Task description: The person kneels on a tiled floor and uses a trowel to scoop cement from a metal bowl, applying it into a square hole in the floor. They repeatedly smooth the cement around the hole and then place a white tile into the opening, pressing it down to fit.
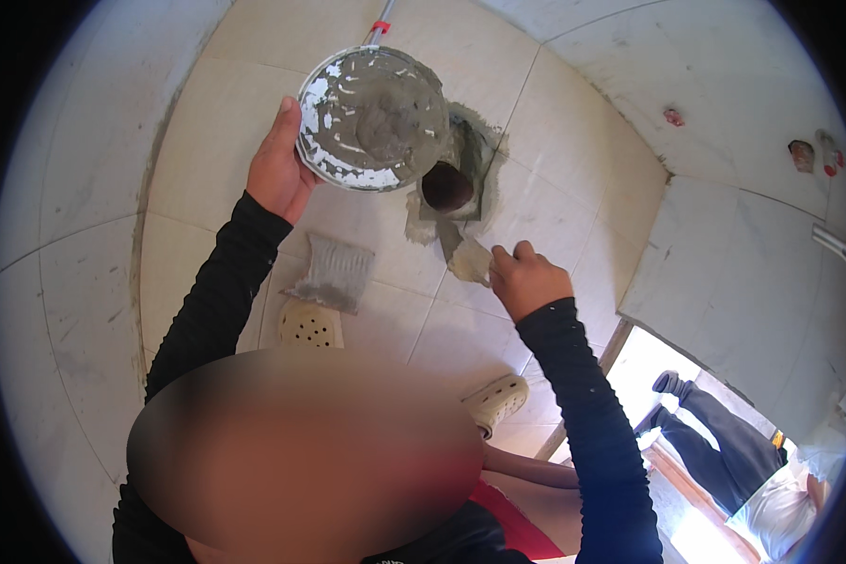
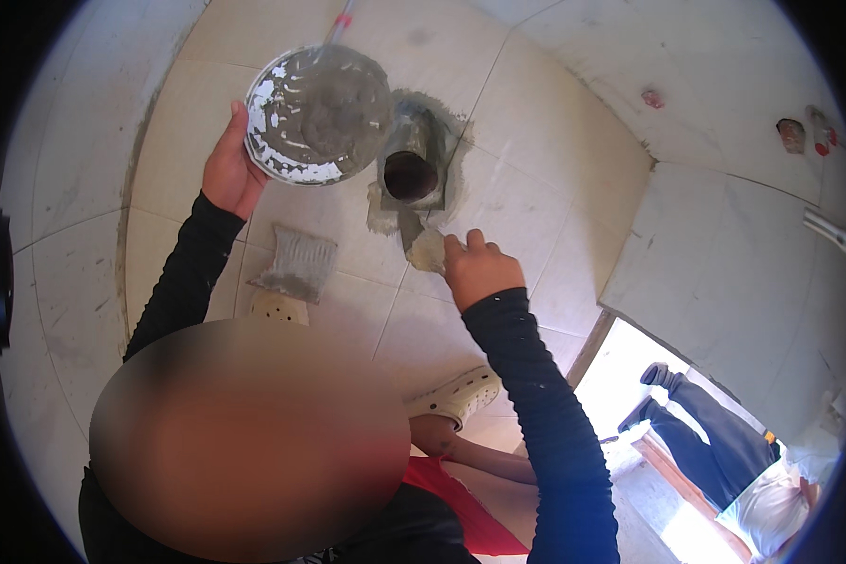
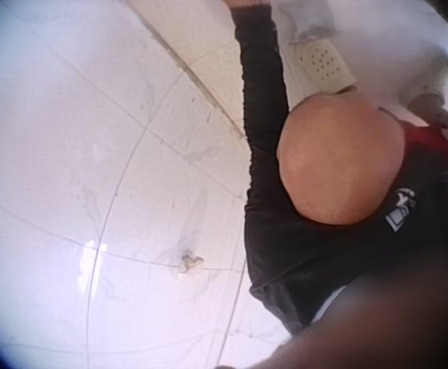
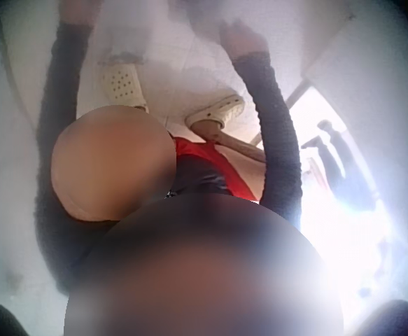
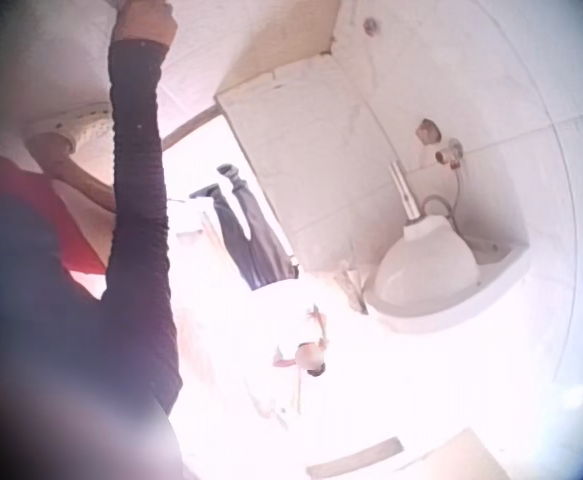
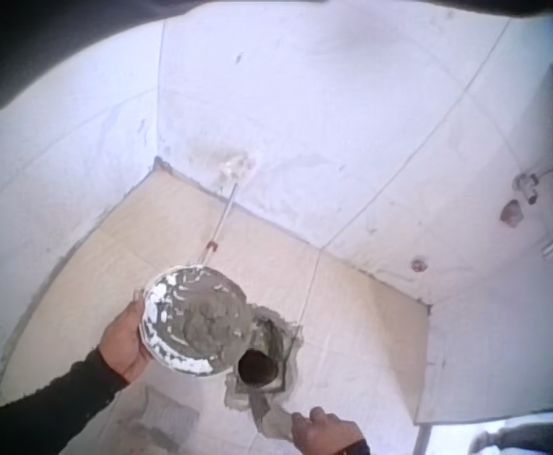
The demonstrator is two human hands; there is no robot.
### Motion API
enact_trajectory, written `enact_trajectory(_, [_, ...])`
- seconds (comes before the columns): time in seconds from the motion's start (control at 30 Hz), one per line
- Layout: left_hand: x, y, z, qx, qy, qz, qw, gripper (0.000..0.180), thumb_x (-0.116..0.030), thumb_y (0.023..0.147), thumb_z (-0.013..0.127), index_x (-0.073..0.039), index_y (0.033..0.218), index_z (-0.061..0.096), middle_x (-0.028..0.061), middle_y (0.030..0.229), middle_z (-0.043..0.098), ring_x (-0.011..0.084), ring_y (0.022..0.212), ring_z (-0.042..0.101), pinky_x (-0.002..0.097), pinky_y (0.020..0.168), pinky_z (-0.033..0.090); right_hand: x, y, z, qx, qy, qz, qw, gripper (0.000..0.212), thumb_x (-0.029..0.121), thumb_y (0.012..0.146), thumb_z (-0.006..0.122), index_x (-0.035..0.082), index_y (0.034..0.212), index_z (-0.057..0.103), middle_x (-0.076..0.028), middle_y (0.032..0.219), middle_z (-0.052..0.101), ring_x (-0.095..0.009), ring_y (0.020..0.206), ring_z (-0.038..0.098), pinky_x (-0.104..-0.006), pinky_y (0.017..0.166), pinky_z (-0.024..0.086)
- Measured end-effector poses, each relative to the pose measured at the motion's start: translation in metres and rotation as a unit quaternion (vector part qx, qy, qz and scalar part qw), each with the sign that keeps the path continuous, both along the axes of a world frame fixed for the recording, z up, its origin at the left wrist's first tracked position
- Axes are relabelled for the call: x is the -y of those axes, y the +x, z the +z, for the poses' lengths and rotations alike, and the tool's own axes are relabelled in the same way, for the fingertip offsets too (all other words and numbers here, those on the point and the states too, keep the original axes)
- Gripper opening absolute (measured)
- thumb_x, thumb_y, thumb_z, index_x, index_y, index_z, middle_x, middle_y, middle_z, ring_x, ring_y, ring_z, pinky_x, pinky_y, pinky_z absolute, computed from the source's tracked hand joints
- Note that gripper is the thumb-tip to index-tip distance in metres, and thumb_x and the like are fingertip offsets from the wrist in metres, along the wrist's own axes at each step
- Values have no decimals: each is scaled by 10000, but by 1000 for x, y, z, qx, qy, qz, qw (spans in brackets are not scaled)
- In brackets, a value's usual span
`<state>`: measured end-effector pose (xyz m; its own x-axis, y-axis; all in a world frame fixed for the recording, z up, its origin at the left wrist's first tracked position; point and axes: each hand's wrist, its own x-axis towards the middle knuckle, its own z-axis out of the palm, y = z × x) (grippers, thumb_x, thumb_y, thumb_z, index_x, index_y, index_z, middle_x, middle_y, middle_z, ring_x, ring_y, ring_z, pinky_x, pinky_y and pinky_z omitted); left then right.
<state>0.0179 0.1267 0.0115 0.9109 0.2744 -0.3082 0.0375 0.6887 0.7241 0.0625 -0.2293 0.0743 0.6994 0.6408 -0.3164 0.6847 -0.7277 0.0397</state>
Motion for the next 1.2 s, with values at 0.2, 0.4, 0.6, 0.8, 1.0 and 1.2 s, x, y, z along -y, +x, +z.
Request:
enact_trajectory(0.2, [-2, 0, -6, -44, -8, -9, 999, 563, -492, 1114, 384, -44, 1433, 507, 93, 1362, 641, 180, 1210, 648, 357, 1001, 563, 40, 37, 89, -142, 197, -60, 968, 362, 232, 914, 762, 103, 1246, 697, -119, 1040, 727, -300, 876, 723, -362, 782, 570])
enact_trajectory(0.4, [23, 2, 9, -77, 8, -69, 995, 501, -501, 1105, 417, -76, 1325, 568, 41, 1154, 697, 116, 991, 701, 302, 776, 607, 45, 39, 107, -182, 303, -155, 923, 316, 177, 980, 707, 20, 1251, 668, -155, 980, 721, -235, 876, 705, -314, 822, 538])
enact_trajectory(0.6, [26, 7, 14, -102, 51, -185, 976, 518, -543, 1092, 422, -85, 1241, 611, -2, 994, 701, 57, 776, 695, 238, 572, 571, 38, 44, 96, -213, 286, -113, 927, 290, 182, 969, 701, 10, 1202, 699, -145, 926, 723, -208, 816, 688, -319, 783, 540])
enact_trajectory(0.8, [33, 6, 29, -143, 46, -223, 963, 576, -543, 1085, 438, -42, 1328, 589, 29, 1013, 713, 74, 758, 700, 259, 595, 599, 43, 73, 102, -257, 238, -150, 925, 291, 192, 949, 701, 3, 1168, 733, -127, 850, 732, -151, 768, 664, -311, 750, 538])
enact_trajectory(1.0, [36, 5, 38, -148, 73, -293, 942, 579, -528, 1085, 449, -25, 1337, 588, 48, 1029, 716, 98, 801, 718, 284, 644, 630, 41, 88, 91, -287, 216, -147, 922, 318, 253, 948, 690, 4, 1137, 747, -131, 877, 749, -167, 790, 678, -318, 787, 545])
enact_trajectory(1.2, [41, 5, 29, -139, 37, -290, 946, 567, -507, 1088, 456, -7, 1318, 591, 59, 1025, 722, 100, 801, 722, 281, 616, 628, 45, 93, 76, -331, 220, -122, 910, 283, 165, 935, 669, -18, 1132, 760, -97, 894, 762, -118, 804, 649, -291, 762, 520])
